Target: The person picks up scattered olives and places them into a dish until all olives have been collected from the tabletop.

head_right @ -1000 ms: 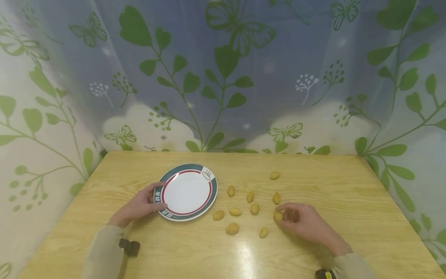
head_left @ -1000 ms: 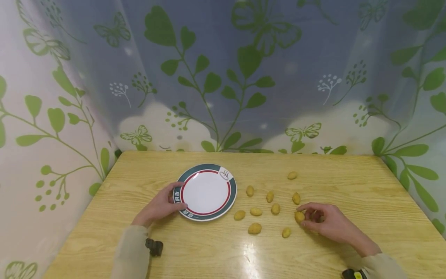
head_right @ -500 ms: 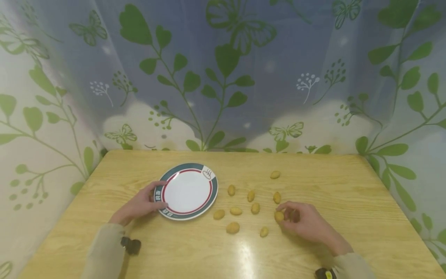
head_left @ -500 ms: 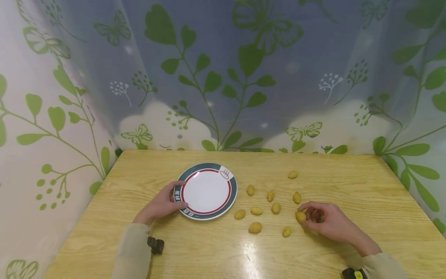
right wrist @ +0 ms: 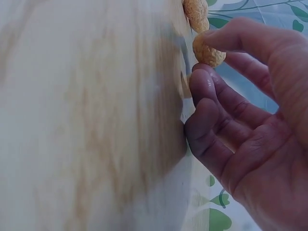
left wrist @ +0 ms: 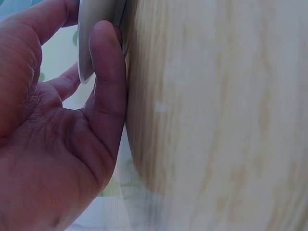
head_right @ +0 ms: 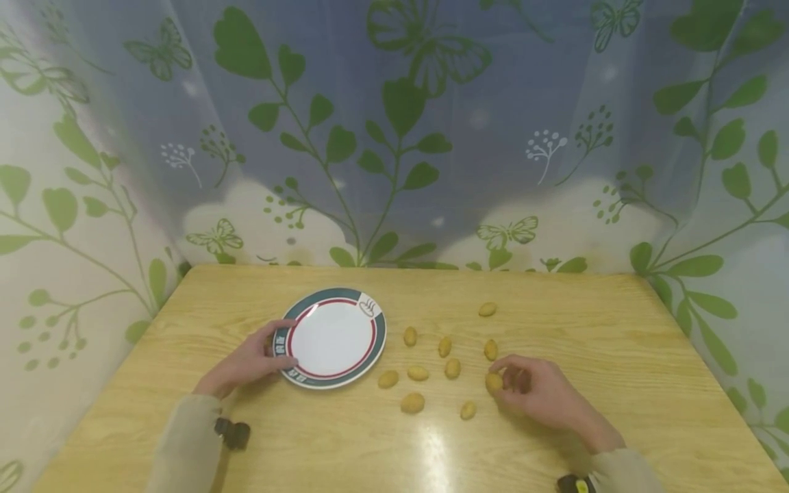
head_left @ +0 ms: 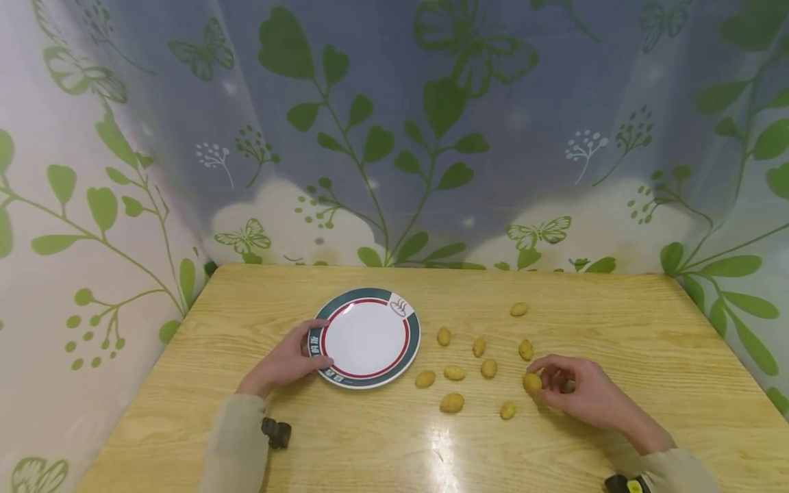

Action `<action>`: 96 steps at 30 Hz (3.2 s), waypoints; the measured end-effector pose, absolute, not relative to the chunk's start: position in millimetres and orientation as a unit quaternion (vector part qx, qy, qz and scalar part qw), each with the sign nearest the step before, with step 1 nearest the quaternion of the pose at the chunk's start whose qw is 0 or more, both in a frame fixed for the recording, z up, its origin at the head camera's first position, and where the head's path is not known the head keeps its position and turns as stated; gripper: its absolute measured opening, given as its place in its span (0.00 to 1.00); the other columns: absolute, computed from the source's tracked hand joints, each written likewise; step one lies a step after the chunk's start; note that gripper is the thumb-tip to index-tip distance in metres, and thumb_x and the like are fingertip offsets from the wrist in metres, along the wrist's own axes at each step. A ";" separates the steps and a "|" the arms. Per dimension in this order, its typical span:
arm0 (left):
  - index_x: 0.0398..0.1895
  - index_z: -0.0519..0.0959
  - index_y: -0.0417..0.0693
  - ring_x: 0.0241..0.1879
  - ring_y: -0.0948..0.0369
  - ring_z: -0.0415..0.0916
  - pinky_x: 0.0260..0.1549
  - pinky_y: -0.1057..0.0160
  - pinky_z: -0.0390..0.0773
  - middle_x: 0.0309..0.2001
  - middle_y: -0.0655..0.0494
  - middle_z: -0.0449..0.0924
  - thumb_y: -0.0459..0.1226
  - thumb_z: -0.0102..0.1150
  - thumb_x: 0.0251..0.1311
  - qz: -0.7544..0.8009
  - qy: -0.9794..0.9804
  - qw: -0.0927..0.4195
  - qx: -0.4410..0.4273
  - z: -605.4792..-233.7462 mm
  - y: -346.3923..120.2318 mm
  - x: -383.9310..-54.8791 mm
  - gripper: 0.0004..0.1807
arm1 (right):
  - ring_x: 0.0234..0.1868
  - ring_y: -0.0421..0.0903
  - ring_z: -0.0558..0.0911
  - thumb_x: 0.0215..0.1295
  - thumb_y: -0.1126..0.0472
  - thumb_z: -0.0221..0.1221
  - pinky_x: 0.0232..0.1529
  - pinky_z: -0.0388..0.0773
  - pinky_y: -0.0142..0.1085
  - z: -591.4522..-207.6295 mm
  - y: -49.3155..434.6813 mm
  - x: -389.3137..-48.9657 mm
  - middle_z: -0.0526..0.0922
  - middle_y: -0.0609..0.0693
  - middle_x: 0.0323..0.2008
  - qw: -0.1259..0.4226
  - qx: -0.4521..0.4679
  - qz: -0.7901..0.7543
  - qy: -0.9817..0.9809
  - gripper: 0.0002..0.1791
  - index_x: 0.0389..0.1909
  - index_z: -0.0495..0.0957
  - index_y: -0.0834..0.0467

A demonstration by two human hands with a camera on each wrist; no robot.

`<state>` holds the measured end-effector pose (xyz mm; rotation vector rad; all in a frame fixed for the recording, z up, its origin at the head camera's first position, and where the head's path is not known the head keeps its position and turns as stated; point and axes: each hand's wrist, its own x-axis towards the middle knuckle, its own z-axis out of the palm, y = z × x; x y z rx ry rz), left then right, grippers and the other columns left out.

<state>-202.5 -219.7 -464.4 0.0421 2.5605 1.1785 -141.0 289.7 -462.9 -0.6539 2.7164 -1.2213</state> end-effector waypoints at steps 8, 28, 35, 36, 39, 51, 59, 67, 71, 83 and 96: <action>0.75 0.64 0.55 0.66 0.45 0.63 0.71 0.39 0.65 0.74 0.41 0.62 0.47 0.73 0.58 0.413 0.896 0.162 0.016 -463.2 -219.0 -202.4 0.42 | 0.29 0.33 0.79 0.62 0.68 0.68 0.24 0.76 0.31 -462.4 286.3 -140.7 0.83 0.44 0.32 0.036 -0.207 -0.410 0.888 0.16 0.50 0.83 0.53; 0.74 0.64 0.56 0.63 0.47 0.66 0.56 0.53 0.71 0.70 0.43 0.65 0.46 0.73 0.59 0.418 0.893 0.165 0.012 -464.2 -219.3 -202.8 0.42 | 0.34 0.34 0.82 0.62 0.68 0.69 0.27 0.81 0.32 -455.6 266.0 -147.7 0.83 0.51 0.37 -0.011 -0.215 -0.453 0.865 0.14 0.48 0.84 0.54; 0.75 0.64 0.57 0.64 0.46 0.64 0.62 0.48 0.69 0.72 0.43 0.64 0.46 0.74 0.59 0.420 0.892 0.166 0.007 -466.9 -219.8 -203.3 0.42 | 0.34 0.34 0.82 0.62 0.68 0.68 0.27 0.81 0.32 -453.7 257.6 -152.3 0.83 0.49 0.36 -0.007 -0.199 -0.451 0.870 0.15 0.48 0.84 0.53; 0.75 0.64 0.57 0.64 0.46 0.64 0.62 0.48 0.69 0.72 0.43 0.64 0.46 0.74 0.59 0.420 0.892 0.166 0.006 -467.0 -219.8 -203.3 0.42 | 0.35 0.34 0.82 0.62 0.68 0.68 0.27 0.81 0.32 -452.6 256.1 -152.7 0.83 0.49 0.36 -0.007 -0.201 -0.450 0.870 0.15 0.49 0.84 0.53; 0.74 0.64 0.57 0.63 0.47 0.65 0.58 0.51 0.70 0.70 0.43 0.65 0.46 0.74 0.59 0.420 0.892 0.166 0.005 -466.8 -219.8 -203.3 0.42 | 0.35 0.34 0.82 0.63 0.68 0.67 0.28 0.81 0.32 -449.3 251.6 -153.7 0.83 0.51 0.38 -0.008 -0.207 -0.458 0.864 0.15 0.49 0.84 0.55; 0.74 0.65 0.57 0.64 0.47 0.64 0.63 0.47 0.69 0.72 0.43 0.64 0.46 0.73 0.59 0.420 0.892 0.164 0.011 -465.1 -219.8 -202.6 0.41 | 0.36 0.34 0.82 0.62 0.70 0.67 0.30 0.83 0.32 -450.5 233.8 -164.9 0.83 0.52 0.39 -0.003 -0.217 -0.473 0.854 0.16 0.51 0.83 0.58; 0.74 0.65 0.55 0.64 0.46 0.63 0.67 0.44 0.68 0.73 0.42 0.63 0.45 0.73 0.59 0.425 0.890 0.162 0.017 -462.0 -220.1 -202.5 0.41 | 0.37 0.35 0.82 0.64 0.68 0.67 0.31 0.83 0.33 -450.3 221.8 -172.3 0.83 0.52 0.39 -0.004 -0.230 -0.487 0.843 0.16 0.52 0.83 0.55; 0.74 0.65 0.55 0.65 0.45 0.63 0.69 0.42 0.67 0.74 0.41 0.63 0.45 0.73 0.59 0.431 0.887 0.165 0.014 -461.8 -219.7 -201.9 0.41 | 0.36 0.35 0.83 0.63 0.67 0.68 0.30 0.83 0.33 -448.9 204.3 -176.7 0.83 0.53 0.39 -0.002 -0.225 -0.499 0.837 0.15 0.51 0.83 0.54; 0.74 0.65 0.55 0.67 0.45 0.62 0.72 0.38 0.63 0.74 0.41 0.62 0.45 0.74 0.58 0.433 0.886 0.167 0.011 -462.5 -219.5 -201.8 0.41 | 0.36 0.36 0.83 0.63 0.66 0.69 0.31 0.83 0.33 -447.4 194.3 -178.8 0.84 0.53 0.39 -0.006 -0.222 -0.506 0.833 0.15 0.50 0.84 0.55; 0.74 0.65 0.55 0.69 0.44 0.61 0.74 0.36 0.60 0.75 0.41 0.61 0.44 0.73 0.59 0.429 0.889 0.158 0.016 -463.3 -219.7 -201.1 0.41 | 0.37 0.38 0.82 0.62 0.64 0.71 0.34 0.83 0.33 -442.9 171.5 -185.7 0.85 0.52 0.40 0.000 -0.201 -0.510 0.836 0.15 0.49 0.84 0.53; 0.75 0.65 0.55 0.70 0.44 0.60 0.74 0.36 0.59 0.76 0.41 0.60 0.44 0.73 0.59 0.433 0.887 0.160 0.020 -463.1 -219.0 -201.7 0.41 | 0.39 0.41 0.84 0.61 0.64 0.71 0.38 0.83 0.33 -445.3 150.1 -194.0 0.86 0.54 0.40 0.010 -0.209 -0.533 0.820 0.15 0.49 0.84 0.54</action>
